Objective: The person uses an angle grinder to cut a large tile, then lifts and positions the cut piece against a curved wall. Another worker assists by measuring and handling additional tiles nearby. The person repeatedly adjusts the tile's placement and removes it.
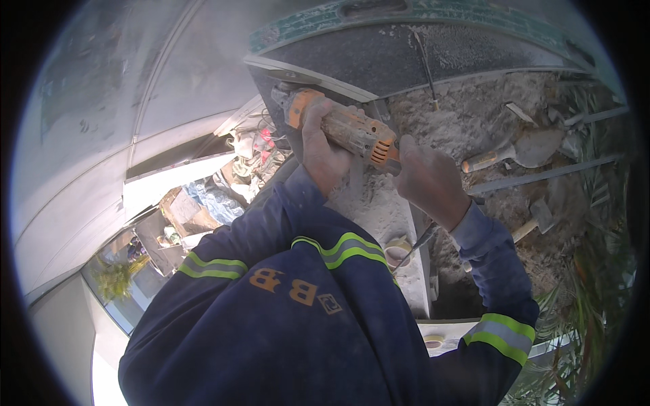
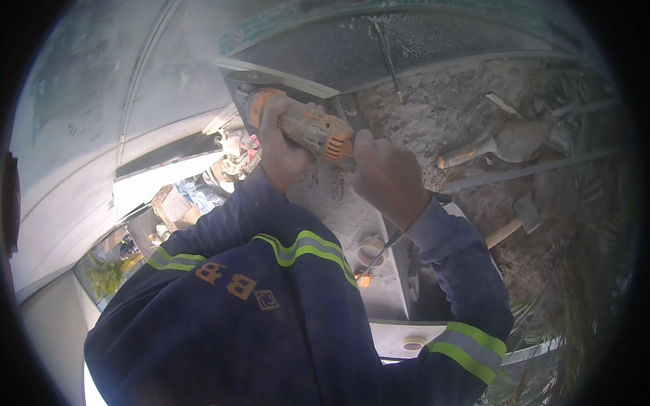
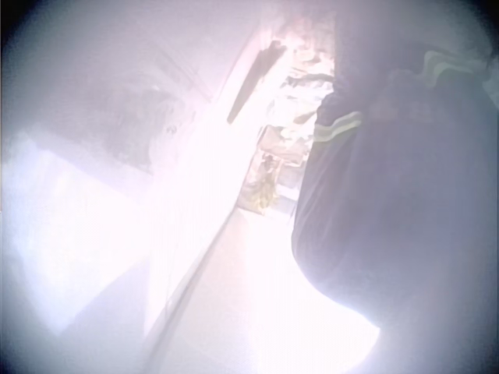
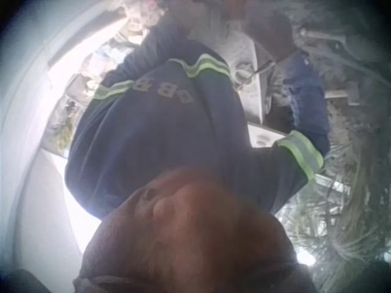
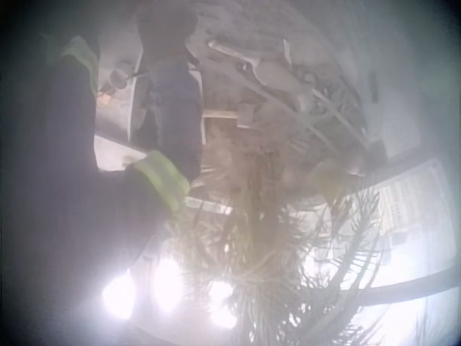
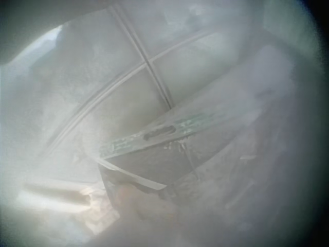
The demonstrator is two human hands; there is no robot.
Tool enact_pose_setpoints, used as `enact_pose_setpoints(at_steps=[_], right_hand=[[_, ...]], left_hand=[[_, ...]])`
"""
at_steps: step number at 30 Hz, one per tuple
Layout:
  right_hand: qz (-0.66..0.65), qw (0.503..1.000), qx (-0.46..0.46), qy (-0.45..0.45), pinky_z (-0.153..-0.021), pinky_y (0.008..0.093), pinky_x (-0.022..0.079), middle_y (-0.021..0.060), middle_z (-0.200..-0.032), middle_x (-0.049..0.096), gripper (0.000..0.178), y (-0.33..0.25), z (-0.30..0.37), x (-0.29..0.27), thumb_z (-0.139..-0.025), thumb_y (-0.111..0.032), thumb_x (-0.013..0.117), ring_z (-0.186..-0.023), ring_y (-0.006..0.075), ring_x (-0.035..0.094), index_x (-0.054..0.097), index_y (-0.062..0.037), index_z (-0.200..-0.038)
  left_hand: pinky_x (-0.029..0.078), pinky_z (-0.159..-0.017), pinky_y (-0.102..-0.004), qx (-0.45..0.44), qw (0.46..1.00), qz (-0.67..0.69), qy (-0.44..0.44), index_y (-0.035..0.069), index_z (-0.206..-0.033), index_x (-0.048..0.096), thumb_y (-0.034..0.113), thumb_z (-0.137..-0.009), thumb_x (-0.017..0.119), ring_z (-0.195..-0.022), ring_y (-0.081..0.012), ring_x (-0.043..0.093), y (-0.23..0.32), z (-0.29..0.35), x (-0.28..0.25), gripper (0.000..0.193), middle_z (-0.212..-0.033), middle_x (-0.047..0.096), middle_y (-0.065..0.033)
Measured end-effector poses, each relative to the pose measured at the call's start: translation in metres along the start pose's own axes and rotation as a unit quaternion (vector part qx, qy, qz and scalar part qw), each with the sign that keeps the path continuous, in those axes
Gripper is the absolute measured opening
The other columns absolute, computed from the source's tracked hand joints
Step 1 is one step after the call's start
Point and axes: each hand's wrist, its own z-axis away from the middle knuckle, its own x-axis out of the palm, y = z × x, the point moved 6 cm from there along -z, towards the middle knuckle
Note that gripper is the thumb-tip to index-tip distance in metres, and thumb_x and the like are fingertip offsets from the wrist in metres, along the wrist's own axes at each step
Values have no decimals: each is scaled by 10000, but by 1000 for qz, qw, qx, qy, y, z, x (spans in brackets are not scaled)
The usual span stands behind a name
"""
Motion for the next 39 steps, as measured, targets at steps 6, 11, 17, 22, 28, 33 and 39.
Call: enact_pose_setpoints(at_steps=[6, 11, 17, 22, 28, 33, 39], right_hand=[[-10, 1000, 7, -14, -519, 441, 547, 152, -616, 622, 109, 3, 10, -9, -805, -31, 635, -568, 345, 674, 538, -34, -855], [0, 1000, -4, -1, -521, 456, 541, 154, -612, 618, 122, 11, 22, -12, -799, -24, 642, -568, 354, 671, 539, -36, -863], [-7, 999, 21, -38, -542, 460, 552, 162, -624, 628, 148, 18, 26, -13, -799, -42, 665, -587, 362, 682, 538, -37, -876], [-6, 1000, 8, -26, -546, 455, 556, 161, -630, 636, 165, 22, 29, -13, -792, -48, 680, -592, 357, 689, 539, -34, -877], [-11, 1000, 5, -23, -545, 441, 558, 159, -636, 637, 105, 22, 27, -12, -818, -36, 632, -603, 342, 694, 543, -35, -874], [-15, 1000, -5, -5, -536, 432, 555, 152, -633, 629, 75, 20, 21, -7, -812, -21, 600, -599, 326, 688, 546, -38, -862], [-10, 1000, -19, 12, -521, 423, 553, 145, -648, 636, 86, 17, 8, 5, -795, -19, 600, -592, 321, 685, 544, -36, -858]], left_hand=[[415, -1105, -547, 4, 1000, 8, 19, 46, -1382, 393, 286, -927, 647, -1264, -362, 509, -8, 17, 16, 573, -1307, 507, -204], [413, -1093, -572, 8, 999, 30, 21, 44, -1380, 390, 266, -908, 679, -1226, -373, 519, -23, 20, 16, 596, -1250, 505, -205], [407, -1104, -571, 10, 1000, 17, 3, 50, -1385, 377, 292, -907, 696, -1228, -366, 515, -30, 18, 15, 624, -1263, 483, -191], [419, -1084, -597, 10, 999, 24, 20, 72, -1304, 447, 288, -873, 735, -1192, -358, 546, -33, 20, 16, 562, -1229, 525, -184], [424, -1072, -595, 14, 1000, 13, 23, 73, -1278, 478, 286, -861, 740, -1180, -353, 557, -32, 20, 16, 537, -1211, 542, -179], [407, -1094, -572, 19, 1000, -6, 12, 33, -1340, 424, 315, -904, 678, -1237, -362, 513, -24, 18, 17, 578, -1246, 507, -194], [410, -1090, -559, 33, 999, -8, 13, 37, -1367, 404, 312, -912, 671, -1238, -351, 511, -11, 5, 10, 595, -1263, 488, -186]])
